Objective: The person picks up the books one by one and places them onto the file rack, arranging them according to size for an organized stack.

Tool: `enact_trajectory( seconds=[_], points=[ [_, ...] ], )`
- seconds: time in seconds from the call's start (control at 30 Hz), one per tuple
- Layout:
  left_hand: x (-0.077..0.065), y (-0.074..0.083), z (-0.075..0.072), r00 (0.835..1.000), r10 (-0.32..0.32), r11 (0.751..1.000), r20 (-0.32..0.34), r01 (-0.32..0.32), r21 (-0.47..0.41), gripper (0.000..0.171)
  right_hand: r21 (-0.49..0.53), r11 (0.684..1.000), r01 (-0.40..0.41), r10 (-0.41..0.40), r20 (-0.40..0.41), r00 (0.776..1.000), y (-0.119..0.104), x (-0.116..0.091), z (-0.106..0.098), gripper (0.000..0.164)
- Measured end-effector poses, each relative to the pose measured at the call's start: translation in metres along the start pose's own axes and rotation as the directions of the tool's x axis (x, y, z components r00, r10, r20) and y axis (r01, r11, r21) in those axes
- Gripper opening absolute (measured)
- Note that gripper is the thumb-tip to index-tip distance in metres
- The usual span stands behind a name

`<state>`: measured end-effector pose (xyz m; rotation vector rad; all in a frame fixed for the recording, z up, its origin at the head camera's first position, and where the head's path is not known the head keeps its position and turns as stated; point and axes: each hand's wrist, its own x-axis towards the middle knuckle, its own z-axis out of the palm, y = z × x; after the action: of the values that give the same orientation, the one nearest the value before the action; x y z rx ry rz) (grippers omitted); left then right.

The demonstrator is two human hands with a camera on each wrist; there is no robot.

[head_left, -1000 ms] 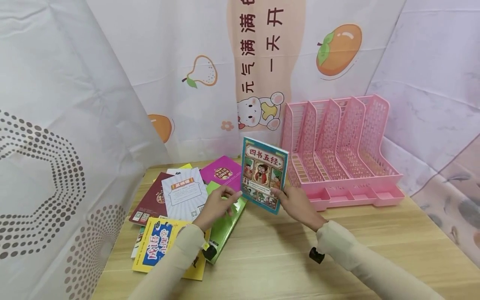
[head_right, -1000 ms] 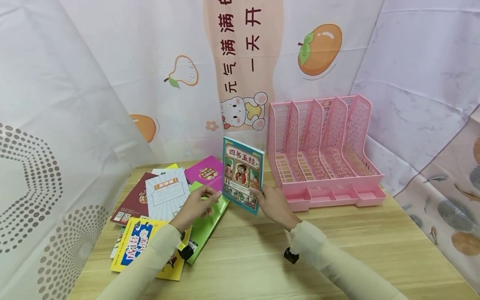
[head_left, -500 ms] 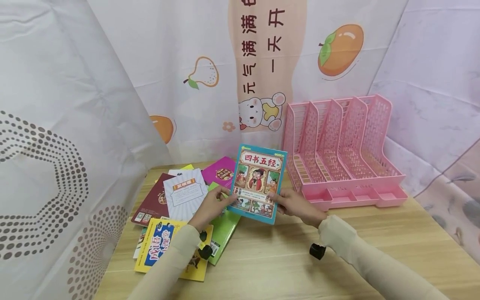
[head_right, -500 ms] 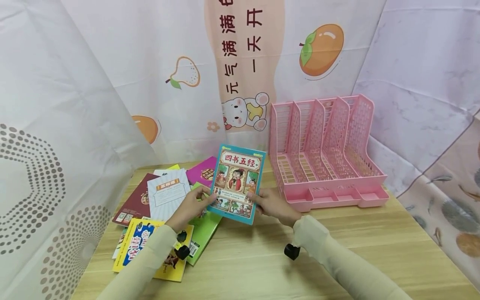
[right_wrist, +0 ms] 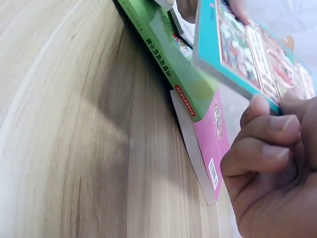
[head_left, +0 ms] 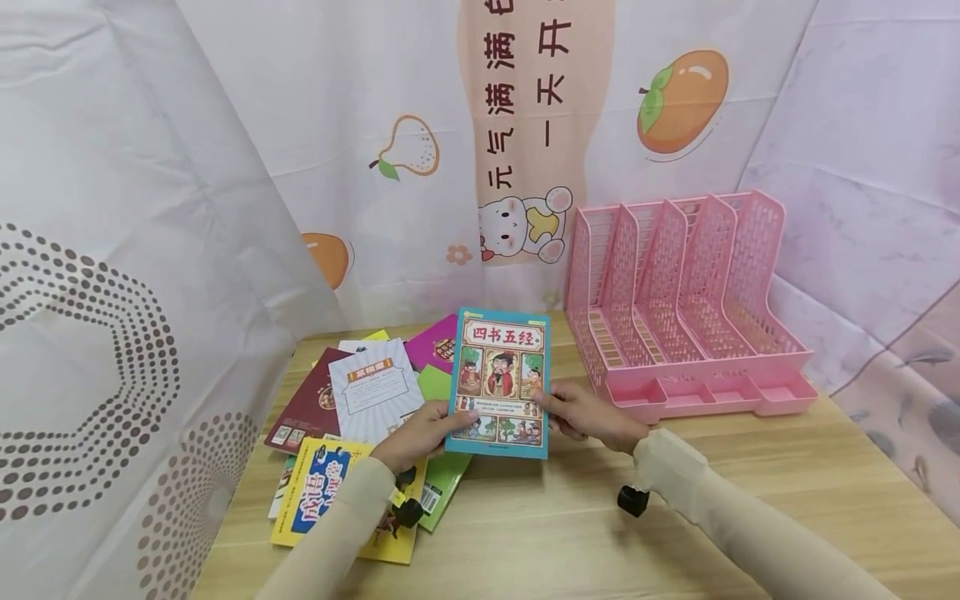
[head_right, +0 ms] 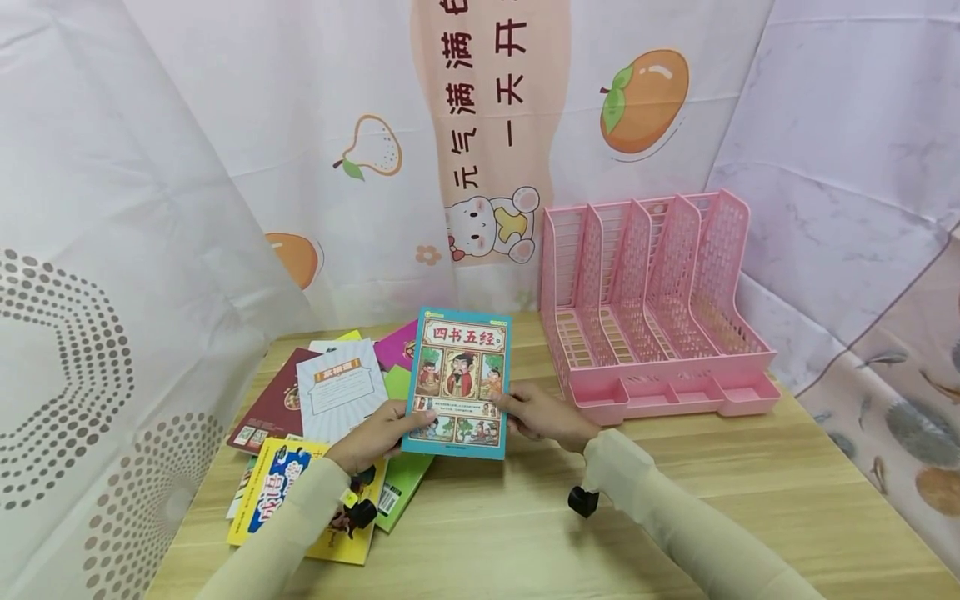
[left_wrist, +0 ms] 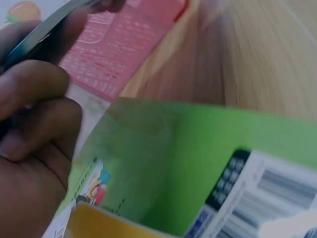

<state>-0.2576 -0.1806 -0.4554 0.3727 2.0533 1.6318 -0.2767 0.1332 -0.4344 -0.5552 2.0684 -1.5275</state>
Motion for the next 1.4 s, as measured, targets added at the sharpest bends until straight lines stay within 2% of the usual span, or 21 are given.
enact_trajectory(
  seconds=[0.17, 0.43, 0.57, 0.73, 0.87, 1.0, 1.07, 1.2, 1.4],
  points=[
    [-0.003, -0.001, 0.0, 0.996, 0.062, 0.997, -0.064, -0.065, -0.04, 0.051, 0.043, 0.999, -0.012, 0.014, -0.042, 0.999, 0.002, 0.0, -0.004, 0.062],
    [-0.006, -0.001, -0.002, 0.986, 0.089, 0.979, -0.138, -0.113, -0.171, 0.05, 0.052, 0.997, -0.05, 0.052, -0.04, 0.998, 0.003, -0.01, -0.017, 0.067],
    [-0.004, 0.001, 0.001, 0.987, 0.099, 0.974, -0.124, -0.122, -0.194, 0.049, 0.053, 0.998, -0.039, 0.04, -0.018, 0.999, 0.002, -0.013, -0.018, 0.071],
    [0.0, 0.006, 0.01, 0.988, 0.128, 0.969, -0.085, -0.143, -0.202, 0.046, 0.03, 1.0, 0.008, -0.01, 0.057, 0.998, -0.002, -0.015, -0.015, 0.073],
    [0.003, 0.011, 0.018, 0.988, 0.141, 0.974, -0.06, -0.149, -0.173, 0.045, -0.013, 1.0, 0.025, -0.024, 0.084, 0.996, -0.007, -0.016, -0.013, 0.061],
    [0.006, 0.014, 0.023, 0.99, 0.138, 0.983, -0.032, -0.141, -0.121, 0.046, 0.004, 1.0, 0.022, -0.022, 0.093, 0.995, -0.01, -0.013, -0.014, 0.042],
    [0.008, 0.014, 0.024, 0.991, 0.128, 0.987, -0.035, -0.131, -0.09, 0.048, 0.024, 1.0, 0.019, -0.021, 0.085, 0.996, -0.012, -0.012, -0.015, 0.039],
    [0.011, 0.014, 0.025, 0.991, 0.1, 0.993, -0.084, -0.104, -0.048, 0.051, 0.075, 0.997, 0.007, -0.01, 0.039, 0.999, -0.012, -0.012, -0.017, 0.043],
    [0.017, 0.011, 0.026, 0.98, 0.118, 0.985, -0.162, -0.136, -0.108, 0.061, 0.132, 0.991, 0.031, -0.019, -0.089, 0.996, -0.006, -0.019, -0.022, 0.046]
  ],
)
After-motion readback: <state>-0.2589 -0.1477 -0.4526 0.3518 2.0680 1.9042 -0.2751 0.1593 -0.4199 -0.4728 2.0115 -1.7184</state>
